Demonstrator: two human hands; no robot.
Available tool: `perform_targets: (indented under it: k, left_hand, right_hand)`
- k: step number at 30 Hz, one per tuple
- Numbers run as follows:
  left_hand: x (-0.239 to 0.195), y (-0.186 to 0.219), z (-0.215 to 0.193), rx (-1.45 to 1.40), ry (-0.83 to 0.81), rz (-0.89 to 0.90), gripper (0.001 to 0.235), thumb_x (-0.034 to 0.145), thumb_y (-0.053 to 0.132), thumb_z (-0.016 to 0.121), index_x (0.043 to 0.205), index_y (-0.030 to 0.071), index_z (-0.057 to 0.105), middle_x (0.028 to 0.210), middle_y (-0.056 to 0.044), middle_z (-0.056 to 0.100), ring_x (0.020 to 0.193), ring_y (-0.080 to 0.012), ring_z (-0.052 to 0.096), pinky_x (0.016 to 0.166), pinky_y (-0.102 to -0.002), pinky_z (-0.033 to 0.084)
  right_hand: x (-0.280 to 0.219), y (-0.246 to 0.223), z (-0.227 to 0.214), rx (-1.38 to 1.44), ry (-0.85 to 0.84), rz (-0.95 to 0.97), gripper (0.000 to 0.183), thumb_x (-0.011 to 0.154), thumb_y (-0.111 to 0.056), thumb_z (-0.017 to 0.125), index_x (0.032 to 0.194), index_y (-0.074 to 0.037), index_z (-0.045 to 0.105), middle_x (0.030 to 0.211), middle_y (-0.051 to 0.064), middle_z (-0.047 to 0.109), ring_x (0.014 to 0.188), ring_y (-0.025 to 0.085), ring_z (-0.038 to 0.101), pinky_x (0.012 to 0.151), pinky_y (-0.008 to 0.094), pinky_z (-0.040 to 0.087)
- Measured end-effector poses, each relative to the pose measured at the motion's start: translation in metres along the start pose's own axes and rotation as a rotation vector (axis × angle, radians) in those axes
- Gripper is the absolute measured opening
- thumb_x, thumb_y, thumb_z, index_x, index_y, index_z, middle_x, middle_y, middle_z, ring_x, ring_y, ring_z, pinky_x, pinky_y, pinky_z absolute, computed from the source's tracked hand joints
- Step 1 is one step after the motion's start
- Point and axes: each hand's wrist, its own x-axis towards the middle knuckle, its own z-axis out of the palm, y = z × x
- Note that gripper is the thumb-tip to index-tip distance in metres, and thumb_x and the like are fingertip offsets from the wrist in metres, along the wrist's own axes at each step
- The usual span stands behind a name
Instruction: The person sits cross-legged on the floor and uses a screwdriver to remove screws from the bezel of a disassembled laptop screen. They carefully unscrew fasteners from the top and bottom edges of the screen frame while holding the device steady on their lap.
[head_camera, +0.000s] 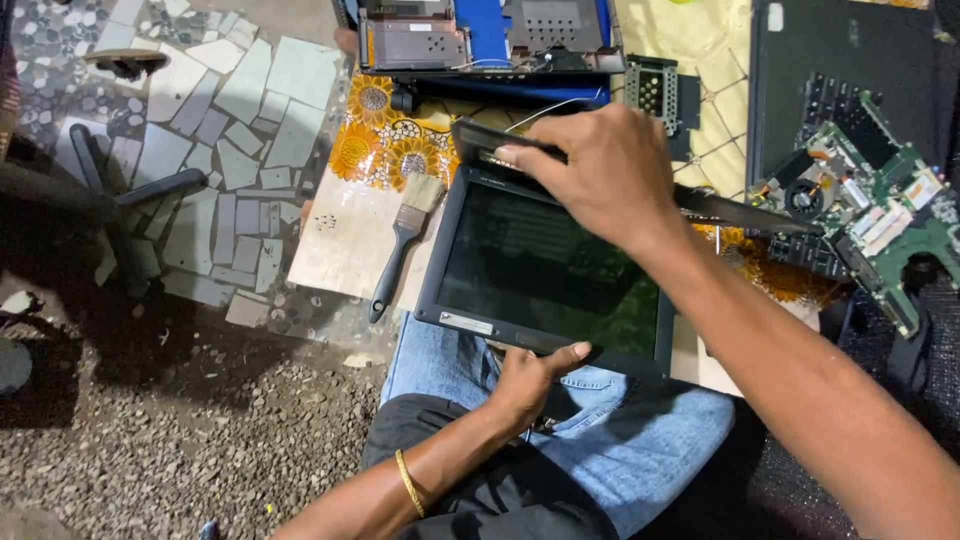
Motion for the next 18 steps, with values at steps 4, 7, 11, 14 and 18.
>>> perform_targets:
  k: [4, 7, 11, 14, 18]
  left_hand:
    - [-0.019, 0.019, 0.015, 0.042, -0.038, -0.036, 0.020, 0.090, 0.017, 0.090, 0.095, 0.000, 0.081, 0.096, -0.009, 0.081, 0.104, -0.0263, 0.080, 0.100, -0.046, 0.073]
    - [-0.021, 0.017, 0.018, -0.096, -0.037, -0.095, 0.014, 0.093, 0.003, 0.085, 0.098, -0.009, 0.080, 0.112, -0.026, 0.081, 0.120, -0.0406, 0.080, 0.101, -0.050, 0.076]
    - [-0.027, 0.024, 0.024, 0.014, 0.020, -0.191, 0.031, 0.096, 0.016, 0.084, 0.108, -0.013, 0.079, 0.105, -0.030, 0.082, 0.088, -0.0376, 0.085, 0.078, -0.040, 0.074]
    - [-0.031, 0.032, 0.028, 0.073, 0.022, -0.238, 0.040, 0.101, 0.025, 0.081, 0.096, -0.014, 0.081, 0.094, -0.029, 0.083, 0.075, -0.0326, 0.083, 0.070, -0.035, 0.072]
    - [-0.036, 0.039, 0.031, 0.101, 0.033, -0.260, 0.049, 0.105, 0.030, 0.079, 0.086, -0.015, 0.080, 0.083, -0.026, 0.081, 0.069, -0.0337, 0.082, 0.065, -0.039, 0.072]
  right_hand:
    - [0.019, 0.031, 0.005, -0.079, 0.046, -0.048, 0.042, 0.112, -0.059, 0.077, 0.106, -0.020, 0.092, 0.053, -0.005, 0.064, 0.043, 0.012, 0.056, 0.116, 0.068, 0.051]
    - [0.034, 0.051, 0.000, -0.089, 0.009, -0.029, 0.066, 0.122, -0.061, 0.079, 0.071, -0.021, 0.066, 0.054, -0.006, 0.039, 0.052, 0.012, 0.036, 0.059, 0.036, 0.035]
    - [0.050, 0.064, -0.004, -0.061, -0.051, 0.053, 0.079, 0.126, -0.061, 0.083, 0.071, -0.022, 0.044, 0.060, -0.006, 0.028, 0.059, 0.013, 0.026, 0.065, 0.037, 0.026]
    - [0.064, 0.074, -0.009, -0.061, -0.094, 0.055, 0.082, 0.129, -0.058, 0.082, 0.074, -0.020, 0.035, 0.065, -0.003, 0.027, 0.064, 0.018, 0.025, 0.069, 0.039, 0.021]
    - [0.081, 0.085, -0.012, 0.036, -0.183, 0.120, 0.050, 0.125, -0.059, 0.075, 0.092, -0.021, 0.072, 0.070, -0.001, 0.041, 0.065, 0.019, 0.035, 0.063, 0.039, 0.021]
